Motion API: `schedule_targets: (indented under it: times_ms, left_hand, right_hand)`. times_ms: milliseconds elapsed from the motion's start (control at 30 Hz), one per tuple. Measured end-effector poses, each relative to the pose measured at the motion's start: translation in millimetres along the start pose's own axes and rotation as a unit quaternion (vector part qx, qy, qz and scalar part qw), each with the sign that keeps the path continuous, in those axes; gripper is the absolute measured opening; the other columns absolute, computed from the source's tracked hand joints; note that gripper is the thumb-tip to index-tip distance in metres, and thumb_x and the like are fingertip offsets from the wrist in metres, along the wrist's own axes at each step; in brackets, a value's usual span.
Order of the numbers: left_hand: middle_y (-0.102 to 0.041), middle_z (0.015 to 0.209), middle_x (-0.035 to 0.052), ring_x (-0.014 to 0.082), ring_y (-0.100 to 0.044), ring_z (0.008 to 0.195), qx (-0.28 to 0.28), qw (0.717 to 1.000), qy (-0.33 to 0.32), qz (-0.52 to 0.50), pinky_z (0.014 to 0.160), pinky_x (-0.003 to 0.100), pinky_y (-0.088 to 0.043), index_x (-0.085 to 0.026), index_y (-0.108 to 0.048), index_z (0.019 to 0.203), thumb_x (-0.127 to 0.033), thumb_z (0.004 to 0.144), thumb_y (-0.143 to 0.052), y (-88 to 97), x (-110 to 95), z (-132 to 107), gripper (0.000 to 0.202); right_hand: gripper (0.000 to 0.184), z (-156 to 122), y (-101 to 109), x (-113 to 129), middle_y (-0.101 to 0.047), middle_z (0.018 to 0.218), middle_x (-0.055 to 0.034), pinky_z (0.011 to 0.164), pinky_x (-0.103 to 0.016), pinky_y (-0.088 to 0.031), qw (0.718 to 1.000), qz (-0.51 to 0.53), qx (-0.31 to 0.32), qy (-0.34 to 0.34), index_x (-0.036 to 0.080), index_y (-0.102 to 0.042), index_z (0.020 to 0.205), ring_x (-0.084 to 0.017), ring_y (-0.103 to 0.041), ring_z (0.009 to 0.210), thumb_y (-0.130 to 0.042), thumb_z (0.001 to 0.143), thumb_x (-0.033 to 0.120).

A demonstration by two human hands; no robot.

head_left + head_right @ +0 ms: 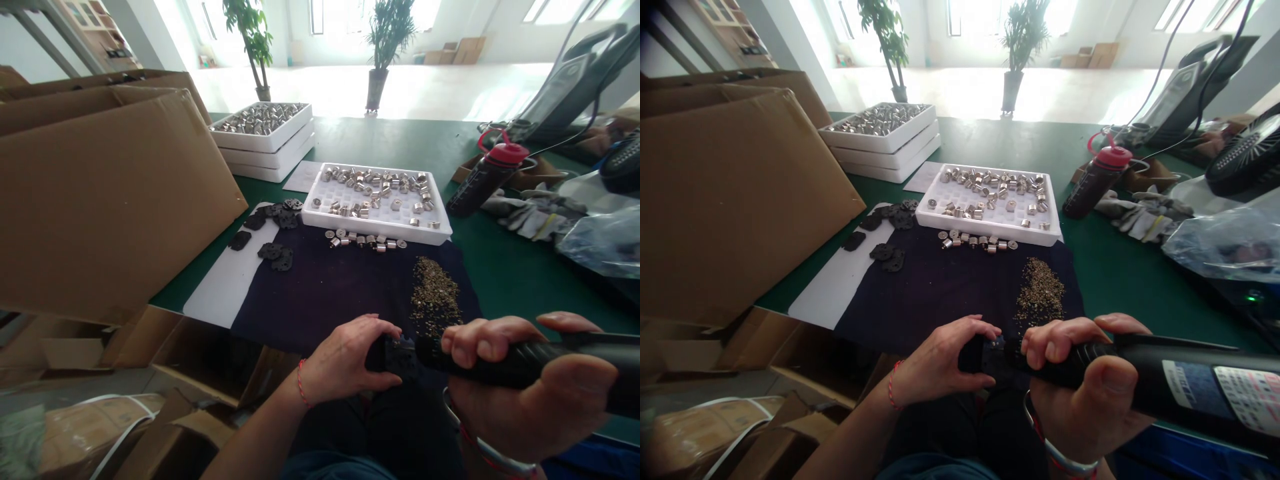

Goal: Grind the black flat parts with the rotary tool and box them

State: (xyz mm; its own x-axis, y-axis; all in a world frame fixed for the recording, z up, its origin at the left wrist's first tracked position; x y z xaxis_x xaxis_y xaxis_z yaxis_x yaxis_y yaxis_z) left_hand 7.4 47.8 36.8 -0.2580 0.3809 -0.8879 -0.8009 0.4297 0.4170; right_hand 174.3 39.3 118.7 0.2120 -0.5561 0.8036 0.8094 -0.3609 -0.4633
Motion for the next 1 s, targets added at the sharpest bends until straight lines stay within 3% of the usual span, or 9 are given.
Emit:
schedule_targets:
  times_ms: [500, 633, 1000]
  left_hand:
    - [-0.075, 0.134, 0.0089, 0.0250, -0.072, 0.126, -0.004, 0.999, -0.038, -0.011, 0.130, 0.042, -0.042, -0.021, -0.061, 0.105, -0.015, 0.076, -0.099, 3.8, 0.4, 1.2, 0.048]
    - [-0.075, 0.135, 0.0085, 0.0250, -0.072, 0.127, -0.003, 0.999, -0.037, -0.013, 0.130, 0.042, -0.042, -0.022, -0.061, 0.104, -0.016, 0.076, -0.099, 4.9, 2.0, 1.1, 0.048]
    - [-0.075, 0.136, 0.0071, 0.0262, -0.071, 0.128, 0.007, 1.000, -0.005, -0.011, 0.129, 0.044, -0.043, -0.023, -0.064, 0.111, -0.018, 0.077, -0.098, 2.2, 2.4, 1.2, 0.048]
  right_hand:
    - [0.042, 1.9, -1.4, 0.2, -0.061, 0.057, 0.0081, 0.038, -0.032, -0.045, 1.000, 0.021, 0.010, -0.007, 0.028, -0.066, 0.101, -0.017, -0.042, 0.039, -0.091, 0.080, 0.054]
    - [0.047, 0.0, -2.0, 0.8, -0.060, 0.057, 0.0080, 0.038, -0.032, -0.044, 1.000, 0.012, -0.018, -0.018, 0.028, -0.065, 0.100, -0.017, -0.042, 0.039, -0.094, 0.076, 0.056]
    - [0.037, 2.2, -0.1, -0.4, -0.059, 0.056, 0.0077, 0.036, -0.033, -0.043, 1.000, 0.014, 0.002, -0.007, 0.030, -0.069, 0.100, -0.017, -0.040, 0.038, -0.087, 0.079, 0.055]
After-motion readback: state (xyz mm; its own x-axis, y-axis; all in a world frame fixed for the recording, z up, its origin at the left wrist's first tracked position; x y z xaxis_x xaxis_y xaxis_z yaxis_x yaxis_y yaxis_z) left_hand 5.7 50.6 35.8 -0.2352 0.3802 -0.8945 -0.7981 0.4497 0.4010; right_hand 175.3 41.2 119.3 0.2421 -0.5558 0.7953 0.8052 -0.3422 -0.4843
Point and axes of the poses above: each hand's wrist, its own z-axis towards the middle knuckle, its own y-axis out of the back of the hand, x = y × z, the point moved 4 cm from there along z, towards the middle knuckle
